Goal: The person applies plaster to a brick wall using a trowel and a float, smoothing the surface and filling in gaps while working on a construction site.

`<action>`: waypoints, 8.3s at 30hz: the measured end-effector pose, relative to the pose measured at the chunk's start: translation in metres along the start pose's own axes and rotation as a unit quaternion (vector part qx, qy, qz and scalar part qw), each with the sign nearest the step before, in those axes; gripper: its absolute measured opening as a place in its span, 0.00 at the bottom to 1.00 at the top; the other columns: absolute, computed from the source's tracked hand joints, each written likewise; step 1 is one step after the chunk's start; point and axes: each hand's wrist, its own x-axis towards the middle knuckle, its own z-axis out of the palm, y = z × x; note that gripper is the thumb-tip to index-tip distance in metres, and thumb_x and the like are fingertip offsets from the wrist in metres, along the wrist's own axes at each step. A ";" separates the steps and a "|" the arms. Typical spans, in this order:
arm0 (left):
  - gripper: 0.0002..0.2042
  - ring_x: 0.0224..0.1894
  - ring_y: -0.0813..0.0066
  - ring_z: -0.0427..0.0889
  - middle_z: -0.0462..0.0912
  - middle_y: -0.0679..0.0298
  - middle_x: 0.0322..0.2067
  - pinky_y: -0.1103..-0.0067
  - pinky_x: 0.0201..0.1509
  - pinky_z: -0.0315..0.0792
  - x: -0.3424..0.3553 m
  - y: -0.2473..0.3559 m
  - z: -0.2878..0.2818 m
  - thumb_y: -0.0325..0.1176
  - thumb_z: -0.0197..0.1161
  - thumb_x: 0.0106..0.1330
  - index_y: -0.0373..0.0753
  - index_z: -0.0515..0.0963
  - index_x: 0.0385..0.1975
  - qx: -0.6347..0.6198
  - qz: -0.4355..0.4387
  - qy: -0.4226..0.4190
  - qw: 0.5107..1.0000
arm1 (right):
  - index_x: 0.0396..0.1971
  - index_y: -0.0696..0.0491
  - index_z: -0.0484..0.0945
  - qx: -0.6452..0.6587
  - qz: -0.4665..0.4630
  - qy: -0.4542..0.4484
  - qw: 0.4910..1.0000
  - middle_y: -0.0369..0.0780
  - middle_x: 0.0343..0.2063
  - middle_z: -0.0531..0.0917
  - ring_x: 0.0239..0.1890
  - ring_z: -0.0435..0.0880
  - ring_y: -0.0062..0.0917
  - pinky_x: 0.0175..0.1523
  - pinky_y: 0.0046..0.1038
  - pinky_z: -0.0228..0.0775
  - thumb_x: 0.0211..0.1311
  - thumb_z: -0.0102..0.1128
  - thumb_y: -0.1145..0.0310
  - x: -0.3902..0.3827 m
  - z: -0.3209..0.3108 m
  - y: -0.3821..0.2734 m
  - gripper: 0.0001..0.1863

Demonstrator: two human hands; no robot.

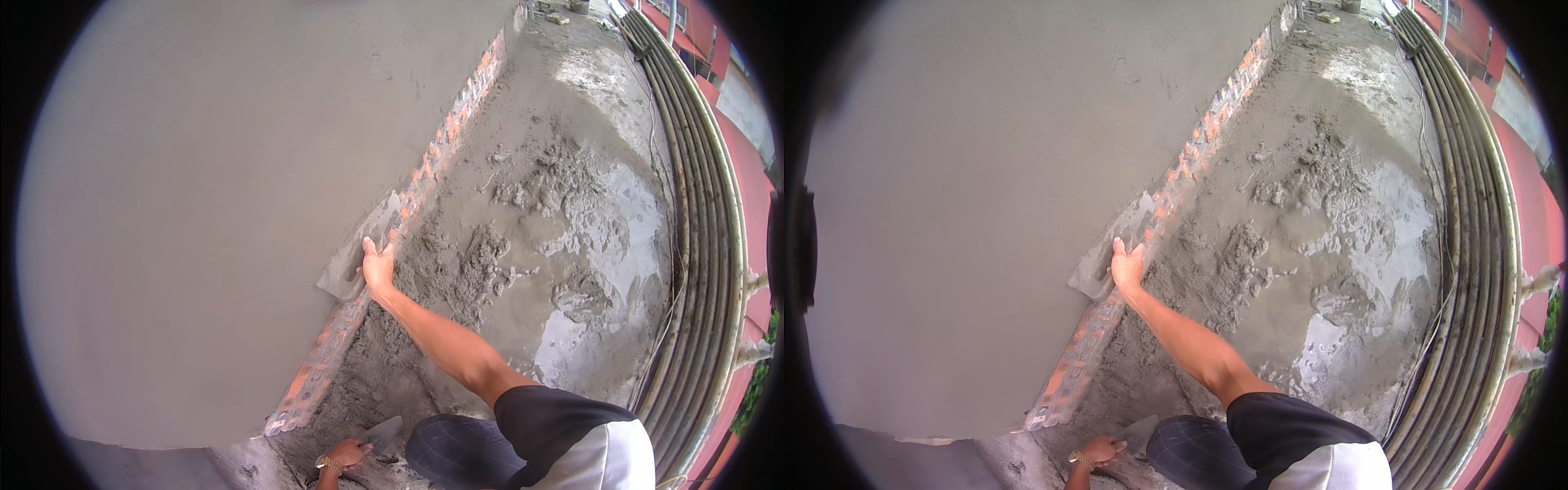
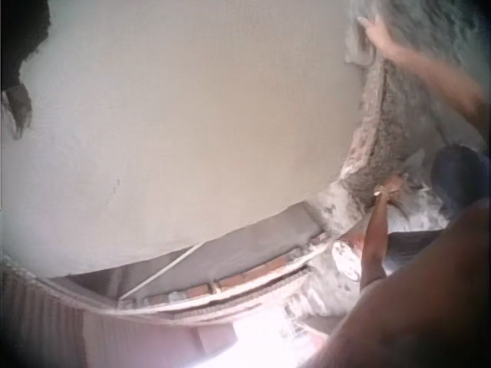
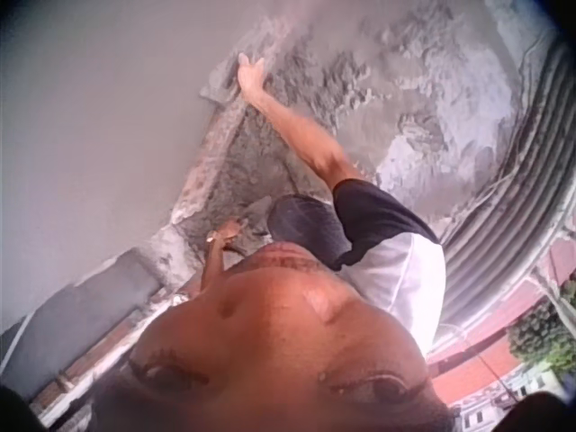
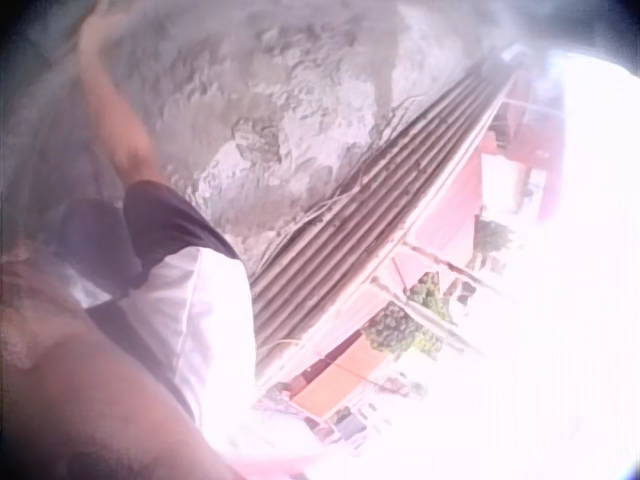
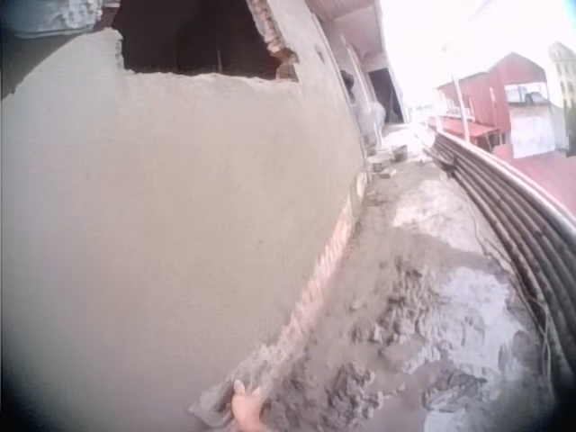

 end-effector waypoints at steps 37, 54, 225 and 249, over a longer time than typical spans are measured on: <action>0.22 0.16 0.76 0.73 0.76 0.65 0.18 0.75 0.20 0.69 0.007 0.009 -0.036 0.53 0.57 0.72 0.36 0.79 0.34 0.047 0.003 -0.008 0.999 | 0.55 0.54 0.63 0.047 0.070 -0.122 0.989 0.38 0.26 0.76 0.25 0.79 0.24 0.25 0.28 0.72 0.71 0.59 0.58 -0.019 -0.011 0.017 0.23; 0.23 0.24 0.54 0.85 0.84 0.49 0.27 0.65 0.27 0.79 -0.304 -0.104 0.068 0.51 0.54 0.72 0.31 0.77 0.40 -0.287 -0.024 0.132 0.948 | 0.59 0.61 0.61 -0.228 0.196 -0.474 0.827 0.50 0.35 0.82 0.39 0.83 0.29 0.44 0.31 0.74 0.68 0.64 0.54 -0.471 0.213 -0.214 0.33; 0.40 0.20 0.61 0.84 0.80 0.51 0.19 0.65 0.22 0.75 -0.576 0.146 0.357 0.66 0.43 0.71 0.25 0.81 0.41 -0.784 -0.235 0.159 0.552 | 0.50 0.53 0.80 -0.579 -0.631 -0.457 0.242 0.45 0.38 0.84 0.36 0.88 0.39 0.38 0.40 0.82 0.71 0.56 0.53 -0.279 0.312 -0.761 0.19; 0.22 0.14 0.69 0.74 0.74 0.61 0.16 0.70 0.16 0.66 -0.510 0.154 0.356 0.56 0.47 0.70 0.42 0.65 0.46 -0.719 -0.226 0.261 0.603 | 0.51 0.56 0.78 -0.657 -0.550 -0.492 0.156 0.48 0.35 0.85 0.34 0.88 0.41 0.39 0.41 0.83 0.75 0.48 0.52 -0.345 0.346 -0.670 0.22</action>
